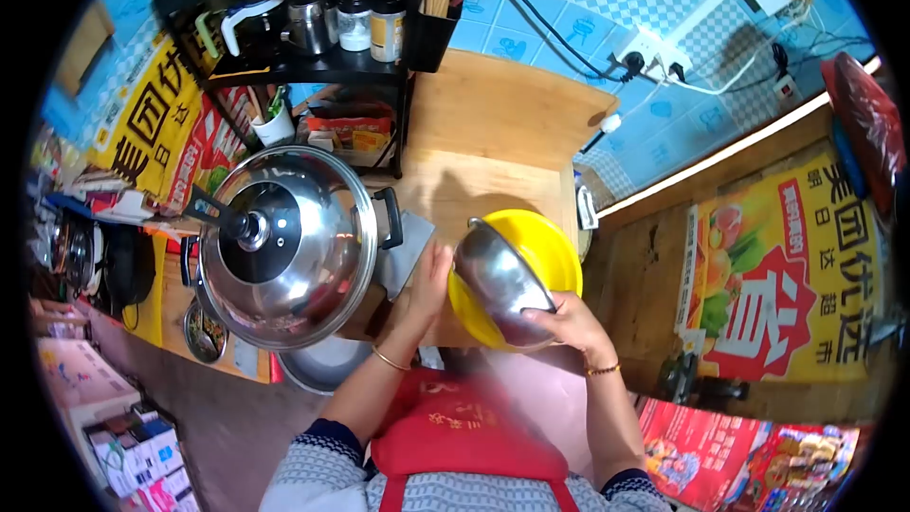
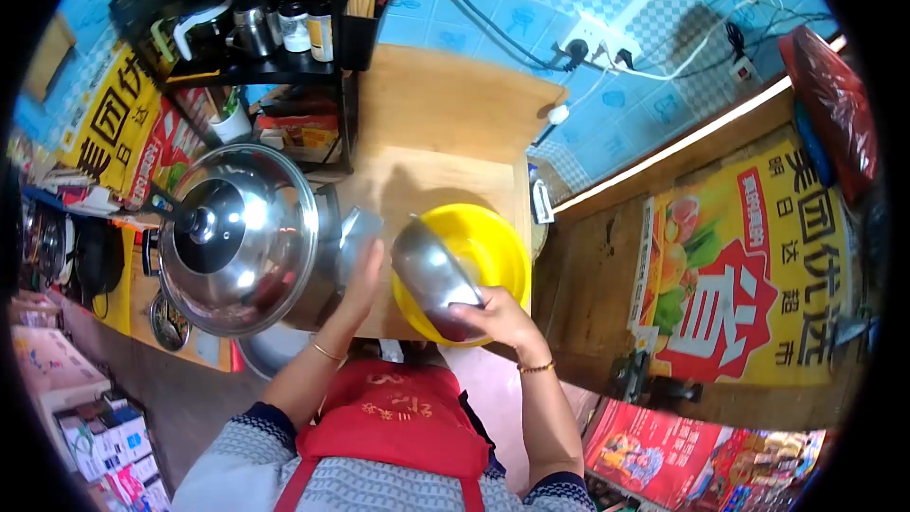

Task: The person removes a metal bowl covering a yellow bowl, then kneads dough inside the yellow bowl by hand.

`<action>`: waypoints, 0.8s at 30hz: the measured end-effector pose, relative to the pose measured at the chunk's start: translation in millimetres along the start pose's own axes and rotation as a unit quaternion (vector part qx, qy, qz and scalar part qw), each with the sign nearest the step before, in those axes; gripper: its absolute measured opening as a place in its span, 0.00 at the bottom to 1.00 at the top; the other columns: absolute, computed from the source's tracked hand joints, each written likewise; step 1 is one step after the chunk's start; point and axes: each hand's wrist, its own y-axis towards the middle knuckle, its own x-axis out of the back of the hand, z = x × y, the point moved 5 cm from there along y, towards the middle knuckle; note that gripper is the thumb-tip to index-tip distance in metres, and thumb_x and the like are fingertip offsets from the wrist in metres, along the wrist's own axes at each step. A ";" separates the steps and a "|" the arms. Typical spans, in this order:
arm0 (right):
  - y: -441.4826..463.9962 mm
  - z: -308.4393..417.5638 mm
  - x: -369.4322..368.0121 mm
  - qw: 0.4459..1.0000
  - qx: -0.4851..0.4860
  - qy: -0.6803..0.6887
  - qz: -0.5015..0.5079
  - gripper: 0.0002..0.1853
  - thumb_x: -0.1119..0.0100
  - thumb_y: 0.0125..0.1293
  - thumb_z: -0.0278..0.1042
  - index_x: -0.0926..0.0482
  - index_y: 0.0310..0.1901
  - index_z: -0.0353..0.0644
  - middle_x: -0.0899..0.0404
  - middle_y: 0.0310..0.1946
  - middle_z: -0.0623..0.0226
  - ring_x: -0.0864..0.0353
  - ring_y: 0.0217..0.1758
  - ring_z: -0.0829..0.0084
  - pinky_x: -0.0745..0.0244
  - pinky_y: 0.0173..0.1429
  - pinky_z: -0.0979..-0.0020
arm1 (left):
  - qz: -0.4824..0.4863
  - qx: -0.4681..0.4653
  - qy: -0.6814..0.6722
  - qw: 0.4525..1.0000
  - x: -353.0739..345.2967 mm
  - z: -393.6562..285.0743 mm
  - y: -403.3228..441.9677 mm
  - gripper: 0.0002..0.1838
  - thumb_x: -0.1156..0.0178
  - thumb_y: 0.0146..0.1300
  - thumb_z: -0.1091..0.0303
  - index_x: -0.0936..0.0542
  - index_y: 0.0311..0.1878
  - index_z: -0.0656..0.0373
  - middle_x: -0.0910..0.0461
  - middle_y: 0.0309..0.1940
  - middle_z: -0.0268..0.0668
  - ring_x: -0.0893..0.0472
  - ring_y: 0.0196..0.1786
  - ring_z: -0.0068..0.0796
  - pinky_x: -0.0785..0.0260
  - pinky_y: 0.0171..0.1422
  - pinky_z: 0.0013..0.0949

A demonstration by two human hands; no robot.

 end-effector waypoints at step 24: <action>128.3 -129.7 111.7 0.901 0.184 -0.373 -0.127 0.33 0.33 0.58 0.35 0.33 0.65 0.39 0.34 0.64 0.49 0.39 0.70 0.49 0.47 0.72 0.51 | -0.164 0.048 0.120 0.978 28.2 95.6 129.9 0.20 0.52 0.65 0.76 0.31 0.61 0.65 0.20 0.48 0.42 0.20 0.46 0.30 0.28 0.50 0.32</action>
